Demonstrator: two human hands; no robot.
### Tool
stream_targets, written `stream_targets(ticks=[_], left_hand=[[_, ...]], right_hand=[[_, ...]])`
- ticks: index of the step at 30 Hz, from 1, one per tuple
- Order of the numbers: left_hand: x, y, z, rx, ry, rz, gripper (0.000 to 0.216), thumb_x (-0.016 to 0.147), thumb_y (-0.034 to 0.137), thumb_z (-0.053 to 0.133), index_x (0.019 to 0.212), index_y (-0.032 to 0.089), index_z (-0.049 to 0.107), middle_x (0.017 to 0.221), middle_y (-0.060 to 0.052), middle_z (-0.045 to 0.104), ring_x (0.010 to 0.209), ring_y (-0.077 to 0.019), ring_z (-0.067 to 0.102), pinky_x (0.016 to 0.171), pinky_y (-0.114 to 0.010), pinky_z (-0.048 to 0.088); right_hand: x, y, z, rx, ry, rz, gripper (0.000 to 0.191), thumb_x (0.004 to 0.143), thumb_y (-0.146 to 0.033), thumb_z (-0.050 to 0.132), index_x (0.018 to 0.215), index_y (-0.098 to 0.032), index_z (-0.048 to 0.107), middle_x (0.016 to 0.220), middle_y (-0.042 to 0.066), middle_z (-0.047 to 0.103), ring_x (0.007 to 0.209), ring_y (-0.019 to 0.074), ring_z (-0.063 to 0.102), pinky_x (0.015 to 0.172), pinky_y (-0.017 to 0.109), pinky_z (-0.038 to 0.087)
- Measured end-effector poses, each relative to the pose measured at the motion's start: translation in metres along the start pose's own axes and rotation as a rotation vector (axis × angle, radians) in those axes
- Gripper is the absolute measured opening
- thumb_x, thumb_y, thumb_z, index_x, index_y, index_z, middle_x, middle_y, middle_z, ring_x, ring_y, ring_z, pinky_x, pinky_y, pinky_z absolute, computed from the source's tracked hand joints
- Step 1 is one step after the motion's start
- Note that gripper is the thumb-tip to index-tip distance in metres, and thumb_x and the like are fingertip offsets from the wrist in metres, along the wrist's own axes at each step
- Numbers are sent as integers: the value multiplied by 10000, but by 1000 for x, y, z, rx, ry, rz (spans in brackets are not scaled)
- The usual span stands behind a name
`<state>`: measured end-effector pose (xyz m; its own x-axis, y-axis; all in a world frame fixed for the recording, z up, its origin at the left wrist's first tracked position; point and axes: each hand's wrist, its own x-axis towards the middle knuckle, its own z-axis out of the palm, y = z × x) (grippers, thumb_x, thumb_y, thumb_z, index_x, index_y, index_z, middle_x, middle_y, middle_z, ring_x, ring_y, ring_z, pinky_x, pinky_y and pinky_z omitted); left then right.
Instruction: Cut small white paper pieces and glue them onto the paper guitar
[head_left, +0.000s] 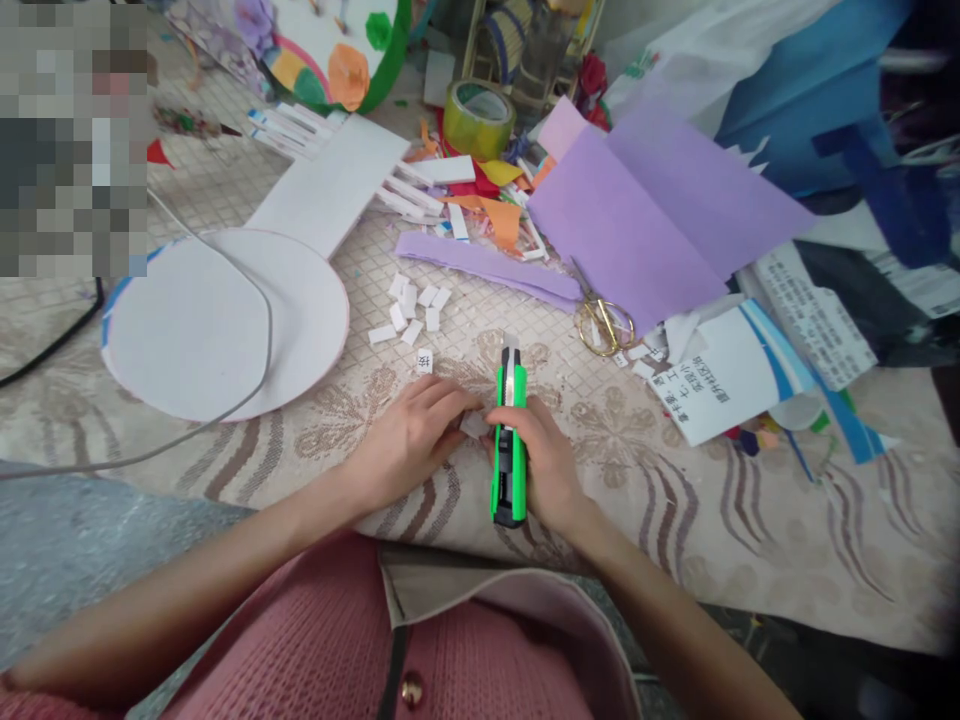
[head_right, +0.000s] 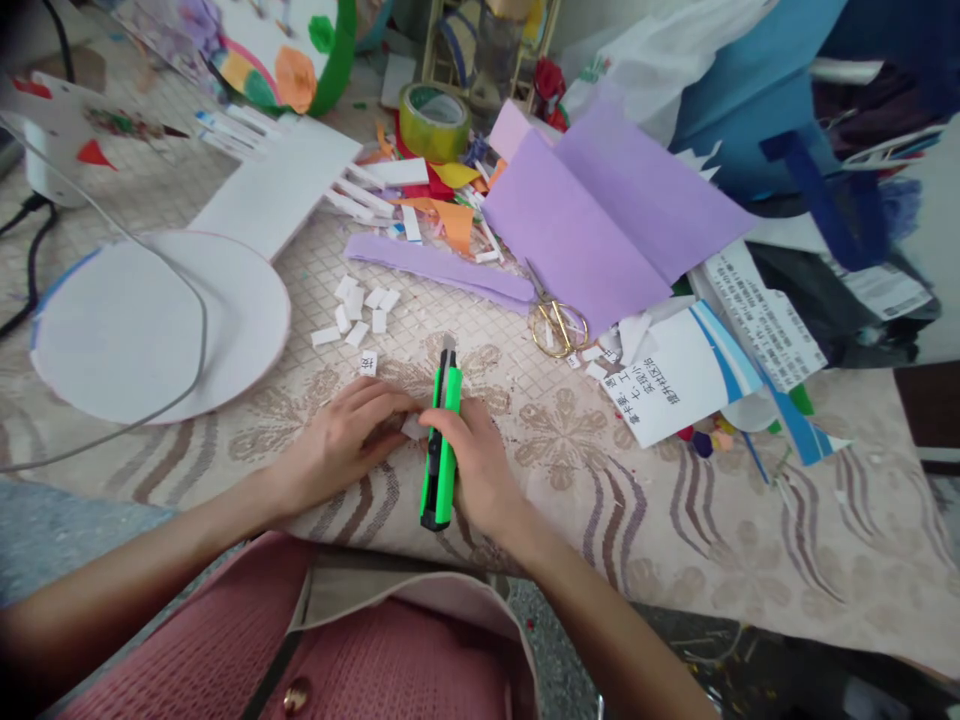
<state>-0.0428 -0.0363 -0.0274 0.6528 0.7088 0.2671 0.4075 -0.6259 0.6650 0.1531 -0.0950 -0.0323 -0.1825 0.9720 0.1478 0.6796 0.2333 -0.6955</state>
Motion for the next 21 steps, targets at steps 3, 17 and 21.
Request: stream_targets(ticks=[3,17,21], left_hand=[[-1,0,1,9,5,9,241,866,76,572,1097,146,571,1039,-80,635,991,-224,559,879,-392,496],[-3,0,-1,58,-59,15,146,927,188,546,1043,152,626,1035,-77,638,972,-223,550,868,-395,476],[-2,-2,0,48,-52,13,157,921,154,542,1046,154,637,1024,-74,640,963,-215,547,865,-384,475]], right_hand=[[-2,3,-1,4,-9,-15,285,886,-156,567,1119,-321,569,962,10,548,891,191,575,768,333,494],[-6,5,-2,3,-3,-53,286,876,-165,600,1118,-316,583,960,4,561,890,182,587,759,310,488],[-8,6,-6,10,28,-51,237,873,-209,627,1090,-293,590,961,19,550,868,180,597,738,308,502]])
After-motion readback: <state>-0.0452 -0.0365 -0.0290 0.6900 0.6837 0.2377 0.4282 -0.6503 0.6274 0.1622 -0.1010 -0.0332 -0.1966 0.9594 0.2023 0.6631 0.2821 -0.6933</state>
